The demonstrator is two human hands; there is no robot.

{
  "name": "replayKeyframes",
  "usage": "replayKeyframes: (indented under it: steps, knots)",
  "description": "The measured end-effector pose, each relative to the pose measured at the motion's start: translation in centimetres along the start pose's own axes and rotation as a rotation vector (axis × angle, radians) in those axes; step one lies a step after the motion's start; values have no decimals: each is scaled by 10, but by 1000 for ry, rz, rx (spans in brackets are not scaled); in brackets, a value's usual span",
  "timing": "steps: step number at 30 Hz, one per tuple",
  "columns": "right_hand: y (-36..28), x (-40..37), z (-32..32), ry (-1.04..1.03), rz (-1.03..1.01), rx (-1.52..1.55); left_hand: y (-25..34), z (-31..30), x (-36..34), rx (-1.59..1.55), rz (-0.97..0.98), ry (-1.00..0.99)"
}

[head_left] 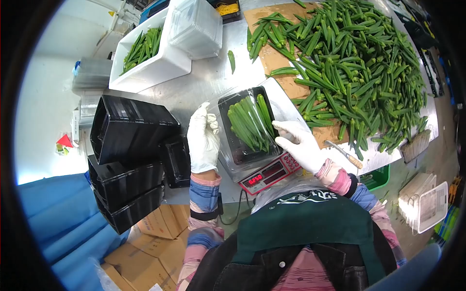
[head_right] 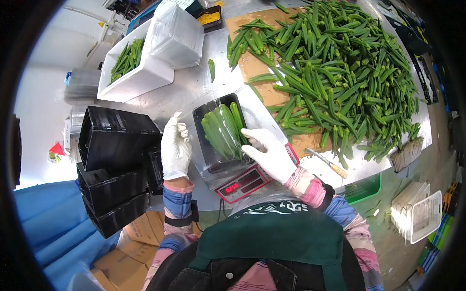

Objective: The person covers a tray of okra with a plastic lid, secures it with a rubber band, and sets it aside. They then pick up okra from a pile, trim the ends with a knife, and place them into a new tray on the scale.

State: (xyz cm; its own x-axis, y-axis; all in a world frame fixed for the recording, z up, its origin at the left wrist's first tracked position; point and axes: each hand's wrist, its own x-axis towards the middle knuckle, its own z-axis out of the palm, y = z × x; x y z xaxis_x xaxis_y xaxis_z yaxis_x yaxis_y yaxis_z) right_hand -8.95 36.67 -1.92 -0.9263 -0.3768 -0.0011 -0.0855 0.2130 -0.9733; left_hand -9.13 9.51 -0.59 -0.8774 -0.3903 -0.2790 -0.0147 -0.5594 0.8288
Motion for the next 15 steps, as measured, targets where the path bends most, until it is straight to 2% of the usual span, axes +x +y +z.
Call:
replayKeyframes:
  steps: [3, 7, 9, 11, 14, 15]
  knots:
    - [-20, 12, -6, -199, 307, 675, 10, 24, -16, -29, -49, -15]
    - [-39, 3, -15, -322, 415, 877, 14, 33, -29, 28, -143, -67]
    - [-50, -11, -13, -350, 387, 1009, 9, 39, -35, 9, -166, -92]
    - [-60, -20, -18, -369, 374, 989, 7, 44, -41, -24, -212, -97]
    - [-63, -21, -37, -430, 307, 713, 1, 39, -45, -117, -215, -215]
    - [-61, -20, -42, -393, 337, 681, 1, 40, -48, -133, -204, -251]
